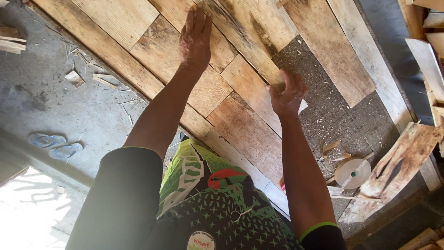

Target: Trimming and fitting thin wood panels on a workbench using a utility knife.

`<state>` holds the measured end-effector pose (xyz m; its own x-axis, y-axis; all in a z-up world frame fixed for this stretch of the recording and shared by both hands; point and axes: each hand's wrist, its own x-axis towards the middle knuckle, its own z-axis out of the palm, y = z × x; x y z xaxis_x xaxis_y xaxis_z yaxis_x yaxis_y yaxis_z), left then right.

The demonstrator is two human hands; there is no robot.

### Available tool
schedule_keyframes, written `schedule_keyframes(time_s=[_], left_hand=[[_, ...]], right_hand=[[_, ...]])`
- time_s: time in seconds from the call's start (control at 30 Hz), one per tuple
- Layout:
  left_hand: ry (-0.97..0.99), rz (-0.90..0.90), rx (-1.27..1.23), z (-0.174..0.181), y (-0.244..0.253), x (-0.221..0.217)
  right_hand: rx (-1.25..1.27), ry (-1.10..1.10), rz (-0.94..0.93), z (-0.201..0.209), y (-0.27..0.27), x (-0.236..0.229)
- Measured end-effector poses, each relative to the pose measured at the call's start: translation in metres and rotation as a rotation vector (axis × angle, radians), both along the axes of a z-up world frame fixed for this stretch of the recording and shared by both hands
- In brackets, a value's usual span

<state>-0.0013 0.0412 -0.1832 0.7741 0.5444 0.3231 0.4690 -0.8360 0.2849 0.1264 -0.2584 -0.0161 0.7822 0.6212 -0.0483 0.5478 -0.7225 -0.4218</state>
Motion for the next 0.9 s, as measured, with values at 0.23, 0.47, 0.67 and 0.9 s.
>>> schedule_keyframes(time_s=[0.23,0.47,0.67,0.9], left_hand=[[0.015,-0.016,-0.023,0.012,0.000,-0.002],[0.043,-0.022,-0.017,0.011,0.000,-0.002],[0.054,-0.016,-0.036,0.000,0.001,0.002],[0.212,0.025,-0.185,0.055,-0.009,0.013]], right_hand=[[-0.063,0.000,0.012,-0.005,-0.004,0.000],[-0.080,-0.035,0.012,-0.018,-0.012,0.000],[-0.076,-0.006,-0.045,-0.016,-0.005,-0.001],[-0.082,0.088,-0.133,-0.002,0.006,-0.001]])
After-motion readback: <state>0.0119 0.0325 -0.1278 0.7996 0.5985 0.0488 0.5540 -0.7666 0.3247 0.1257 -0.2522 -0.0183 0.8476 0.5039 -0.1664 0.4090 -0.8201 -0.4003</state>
